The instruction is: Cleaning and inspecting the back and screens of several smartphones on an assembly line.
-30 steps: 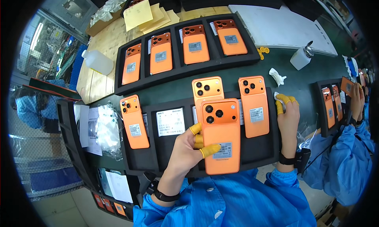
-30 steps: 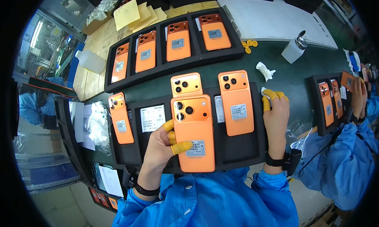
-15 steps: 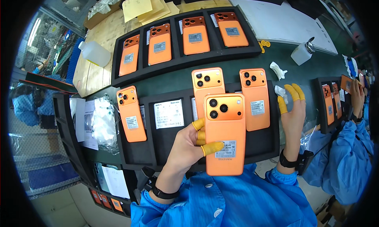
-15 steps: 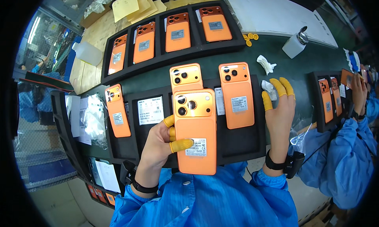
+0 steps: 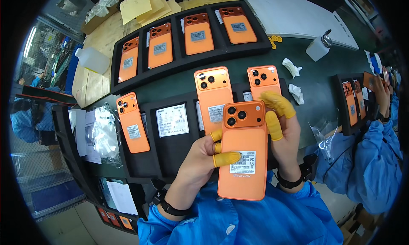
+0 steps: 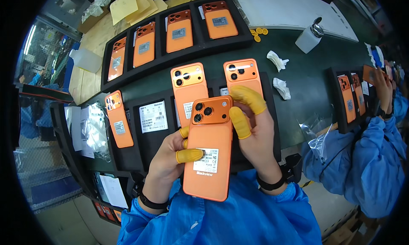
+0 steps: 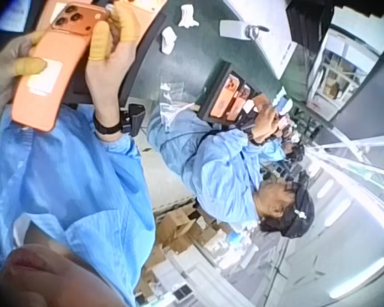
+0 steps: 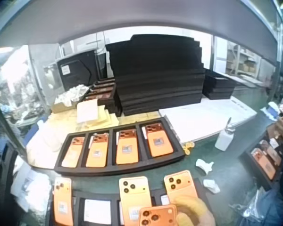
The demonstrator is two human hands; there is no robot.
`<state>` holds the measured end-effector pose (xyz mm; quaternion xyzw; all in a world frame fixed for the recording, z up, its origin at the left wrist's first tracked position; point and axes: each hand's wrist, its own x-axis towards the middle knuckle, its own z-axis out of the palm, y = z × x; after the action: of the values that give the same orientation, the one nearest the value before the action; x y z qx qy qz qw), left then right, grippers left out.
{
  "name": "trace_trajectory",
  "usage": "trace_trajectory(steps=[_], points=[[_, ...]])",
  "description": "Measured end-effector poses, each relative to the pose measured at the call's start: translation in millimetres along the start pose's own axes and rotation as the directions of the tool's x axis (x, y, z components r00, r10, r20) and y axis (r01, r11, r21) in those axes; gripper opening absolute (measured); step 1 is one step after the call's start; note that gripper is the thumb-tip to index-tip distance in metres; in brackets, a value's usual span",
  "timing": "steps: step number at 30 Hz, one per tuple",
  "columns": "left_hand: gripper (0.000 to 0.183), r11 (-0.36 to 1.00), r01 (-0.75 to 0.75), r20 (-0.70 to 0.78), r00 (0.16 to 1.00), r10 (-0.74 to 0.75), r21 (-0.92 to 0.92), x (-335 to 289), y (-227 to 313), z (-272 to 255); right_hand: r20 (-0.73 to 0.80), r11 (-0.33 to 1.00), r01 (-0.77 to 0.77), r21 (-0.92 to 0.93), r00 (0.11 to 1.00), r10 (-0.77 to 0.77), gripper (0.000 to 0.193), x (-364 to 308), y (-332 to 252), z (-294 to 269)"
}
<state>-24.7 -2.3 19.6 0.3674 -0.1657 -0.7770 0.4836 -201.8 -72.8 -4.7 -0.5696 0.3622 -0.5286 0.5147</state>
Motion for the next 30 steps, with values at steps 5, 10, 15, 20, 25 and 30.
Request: trace_trajectory(steps=[5,10,15,20,25,30], points=[[0.052,0.995,0.056,-0.019,0.998,-0.057,-0.082,-2.4,-2.3,0.4,0.033,0.999,0.013,-0.035,0.999,-0.012,0.028,1.8,-3.6,2.0],[0.049,0.988,0.06,0.005,0.998,-0.06,-0.144,-4.3,-3.6,1.0,0.018,0.998,0.005,-0.059,1.0,-0.004,0.026,0.4,-2.4,2.1],[0.048,0.983,0.075,0.026,0.997,-0.072,-0.167,-5.4,-2.0,-0.3,0.016,0.998,0.002,-0.057,1.0,-0.001,0.024,0.9,-3.9,3.6],[0.056,0.988,-0.077,-0.038,0.996,0.083,0.134,-4.4,2.3,11.6,0.004,0.999,0.038,-0.003,0.999,-0.038,0.026,5.0,-4.8,5.1],[0.062,0.877,-0.238,-0.028,0.961,0.274,0.418,16.0,-1.2,39.2,-0.23,0.972,0.22,-0.08,0.945,-0.233,0.026,9.1,-6.8,-15.8],[0.06,0.791,-0.342,0.004,0.919,0.395,0.507,44.0,-9.7,68.0,0.176,0.66,0.584,-0.472,0.796,-0.579,0.024,-17.7,-44.9,-54.0]])
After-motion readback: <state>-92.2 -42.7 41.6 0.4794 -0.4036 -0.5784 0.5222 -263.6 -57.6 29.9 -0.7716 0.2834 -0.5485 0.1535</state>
